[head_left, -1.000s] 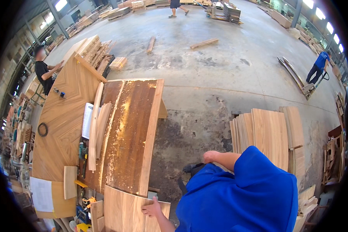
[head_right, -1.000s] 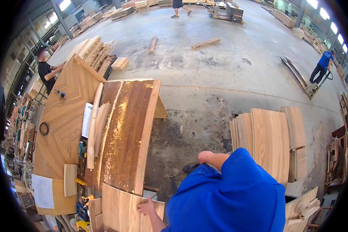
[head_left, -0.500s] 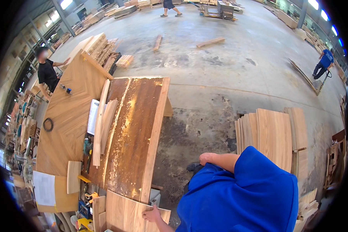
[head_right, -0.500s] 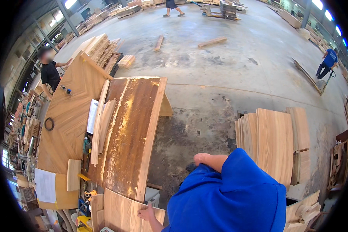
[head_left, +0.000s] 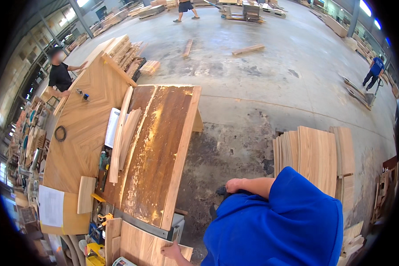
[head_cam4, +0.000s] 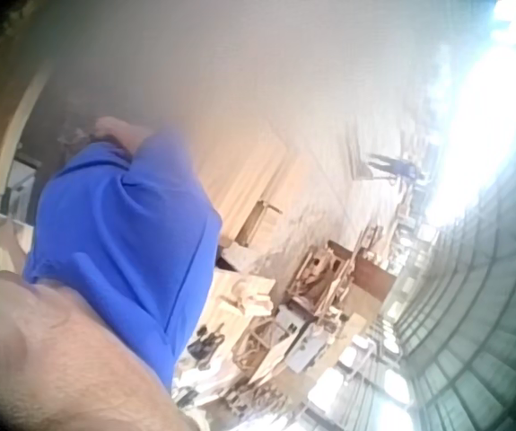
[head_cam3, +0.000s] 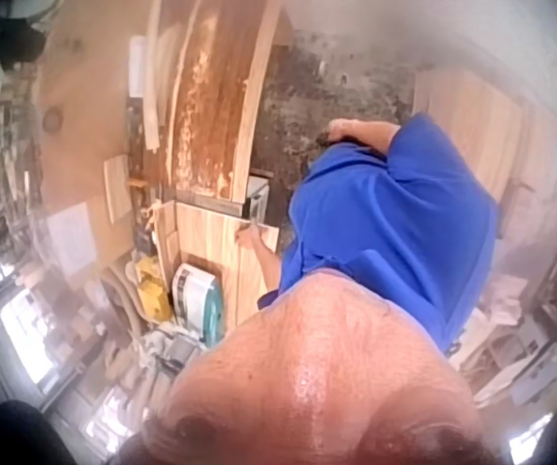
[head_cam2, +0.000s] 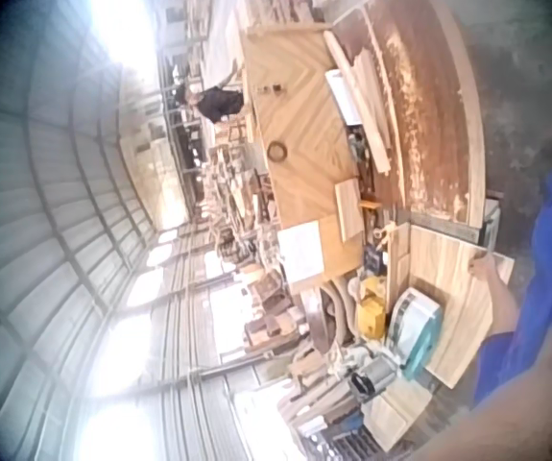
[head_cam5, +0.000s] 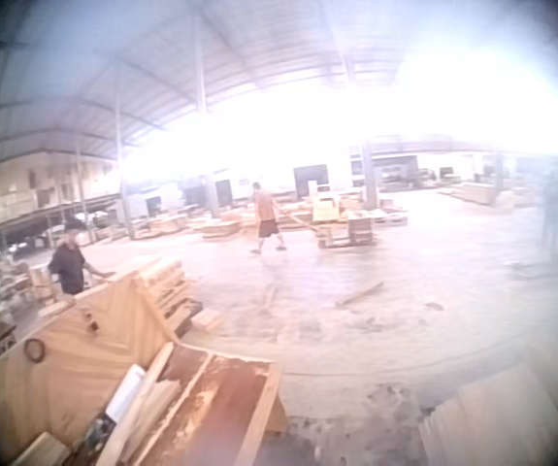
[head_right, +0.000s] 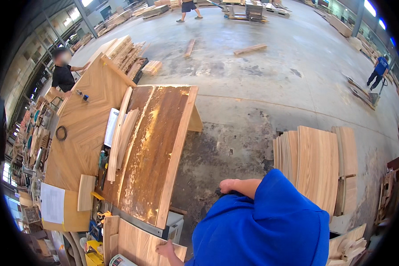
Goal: The person measures a large wooden board with a folding ruler and marks a rectangular section. They then move the board to a table saw and cut along the marked line to separate a smaller piece. The person handles the cut piece and the remaining board, placing them on the workbench.
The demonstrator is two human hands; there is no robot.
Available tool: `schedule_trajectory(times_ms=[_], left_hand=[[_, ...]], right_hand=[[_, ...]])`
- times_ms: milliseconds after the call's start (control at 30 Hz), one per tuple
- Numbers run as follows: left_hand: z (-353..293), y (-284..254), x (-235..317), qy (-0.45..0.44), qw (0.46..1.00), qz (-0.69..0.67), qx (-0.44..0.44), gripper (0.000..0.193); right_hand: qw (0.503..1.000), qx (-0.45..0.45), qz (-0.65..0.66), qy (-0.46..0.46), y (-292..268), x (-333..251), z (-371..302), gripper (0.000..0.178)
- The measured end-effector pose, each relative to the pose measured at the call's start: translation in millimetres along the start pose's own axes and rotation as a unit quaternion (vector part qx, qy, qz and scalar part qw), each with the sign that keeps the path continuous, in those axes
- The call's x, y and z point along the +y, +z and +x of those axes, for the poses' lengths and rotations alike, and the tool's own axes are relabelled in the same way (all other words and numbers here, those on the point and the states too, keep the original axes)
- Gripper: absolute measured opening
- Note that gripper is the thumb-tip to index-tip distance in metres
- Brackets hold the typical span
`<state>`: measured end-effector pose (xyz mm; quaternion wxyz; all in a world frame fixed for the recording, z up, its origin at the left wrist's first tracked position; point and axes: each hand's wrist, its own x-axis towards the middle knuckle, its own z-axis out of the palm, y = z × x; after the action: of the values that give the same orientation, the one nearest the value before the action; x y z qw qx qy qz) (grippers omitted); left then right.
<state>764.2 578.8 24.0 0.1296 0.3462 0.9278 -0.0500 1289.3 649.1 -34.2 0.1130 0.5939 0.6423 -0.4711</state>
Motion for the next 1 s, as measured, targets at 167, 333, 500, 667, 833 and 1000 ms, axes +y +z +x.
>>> schedule_trajectory(times_ms=[167, 333, 500, 667, 833, 1000], left_hand=[[7.0, -1.3, -21.9, -0.005, 1.0, -0.022, -0.015, 0.104], [3.2, -10.8, -39.1, -0.025, 1.0, -0.012, -0.013, 0.102], [7.2, -15.9, -58.3, -0.059, 0.997, -0.018, -0.042, 0.102], [18.0, -8.1, -89.1, -0.084, 0.996, -0.007, -0.035, 0.101], [0.8, -23.5, -88.7, -0.081, 0.996, 0.002, -0.028, 0.09], [-17.1, -6.7, -99.9, -0.098, 0.995, 0.002, 0.032, 0.081]], right_hand=[[0.998, -0.02, -0.043, 0.034, 1.3, 13.4, 0.0, 0.042], [0.999, 0.001, -0.048, 0.018, 9.0, 9.7, 1.4, 0.039], [0.997, -0.01, -0.073, -0.013, 13.7, -10.2, -1.0, 0.041], [0.998, 0.004, -0.06, -0.034, 17.6, -38.3, -9.9, 0.041], [0.996, -0.008, -0.08, -0.03, 33.2, -36.3, -6.8, 0.041], [0.995, -0.013, -0.097, -0.035, 44.3, -44.9, 5.3, 0.04]])
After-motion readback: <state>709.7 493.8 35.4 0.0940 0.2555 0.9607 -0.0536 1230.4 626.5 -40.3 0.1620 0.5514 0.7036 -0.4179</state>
